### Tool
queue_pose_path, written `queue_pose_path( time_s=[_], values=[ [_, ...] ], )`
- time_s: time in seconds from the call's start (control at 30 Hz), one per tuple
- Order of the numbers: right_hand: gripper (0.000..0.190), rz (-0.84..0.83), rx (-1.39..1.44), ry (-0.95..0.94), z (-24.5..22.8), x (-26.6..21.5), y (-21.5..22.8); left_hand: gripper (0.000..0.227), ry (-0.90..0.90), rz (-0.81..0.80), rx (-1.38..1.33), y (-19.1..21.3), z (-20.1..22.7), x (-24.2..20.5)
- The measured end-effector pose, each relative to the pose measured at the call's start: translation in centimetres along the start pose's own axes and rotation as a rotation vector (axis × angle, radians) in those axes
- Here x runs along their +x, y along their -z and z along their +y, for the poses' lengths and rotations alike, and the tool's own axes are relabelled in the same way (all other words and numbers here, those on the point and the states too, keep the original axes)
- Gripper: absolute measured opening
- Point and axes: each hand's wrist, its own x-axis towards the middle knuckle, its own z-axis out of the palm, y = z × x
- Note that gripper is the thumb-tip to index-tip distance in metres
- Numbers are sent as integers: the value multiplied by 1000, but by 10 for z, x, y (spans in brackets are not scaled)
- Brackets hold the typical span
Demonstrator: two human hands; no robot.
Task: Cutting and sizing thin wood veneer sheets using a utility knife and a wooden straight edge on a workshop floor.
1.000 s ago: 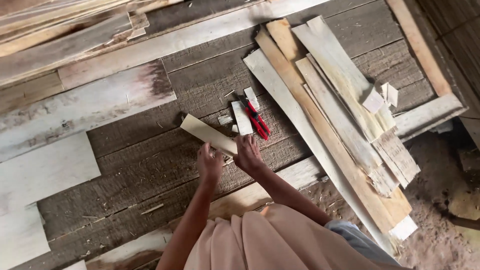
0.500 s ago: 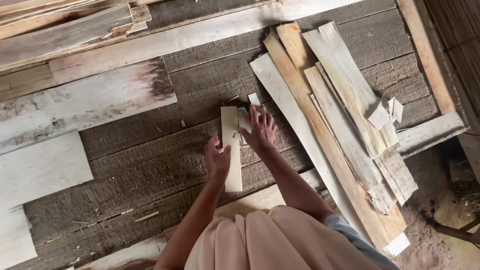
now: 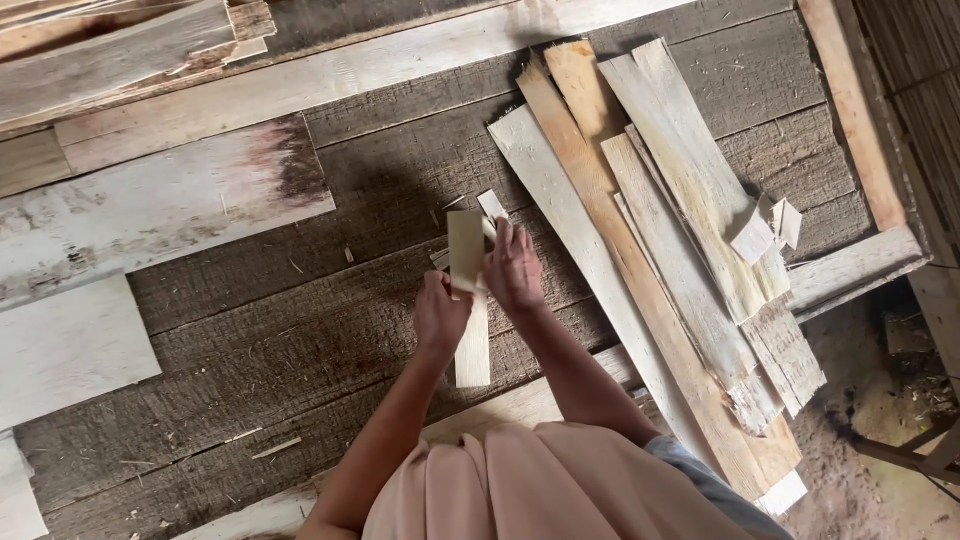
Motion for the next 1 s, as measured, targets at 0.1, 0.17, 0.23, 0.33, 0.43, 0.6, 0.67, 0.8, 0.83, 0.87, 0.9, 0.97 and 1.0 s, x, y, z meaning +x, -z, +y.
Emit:
queue_pose_path(
  time_s=[0.1,0.17,0.23,0.33,0.43,0.6,0.67,0.8,0.83,0.87,0.9,0.97,1.0],
  values=[
    [51,24,71,-33,44,15,-27,33,125,-91,-99,13,31,-11],
    [39,-57,247,-252,19,18,30,26,144,25,-338,31,59,-28],
    [42,-68,284,-234,29,28,27,26,134,64,-323,29,37,-15],
    [47,-70,245,-154,39,31,7,25,105,92,-363,32,30,-12],
    [54,-85,210,-129,15,34,27,25,79,103,-413,41,45,-16],
    [55,-260,289,-206,12,58,25,31,65,179,-391,43,35,-13],
    [55,-323,299,-187,4,61,38,49,-66,320,-312,58,44,-18],
    [45,-373,556,-219,0,55,55,43,-149,344,-350,37,2,-8],
    [20,-427,481,-36,-6,51,68,38,-173,379,-197,35,-1,-4],
    [13,-477,402,147,-13,46,81,33,-195,412,-44,35,-4,0],
    [13,-478,400,153,-10,37,83,33,-193,417,-46,28,-5,10],
    [31,-722,244,133,-8,14,84,23,-312,495,147,15,-13,27],
    [31,-729,243,137,-12,2,80,23,-304,496,147,16,-10,25]
  ],
)
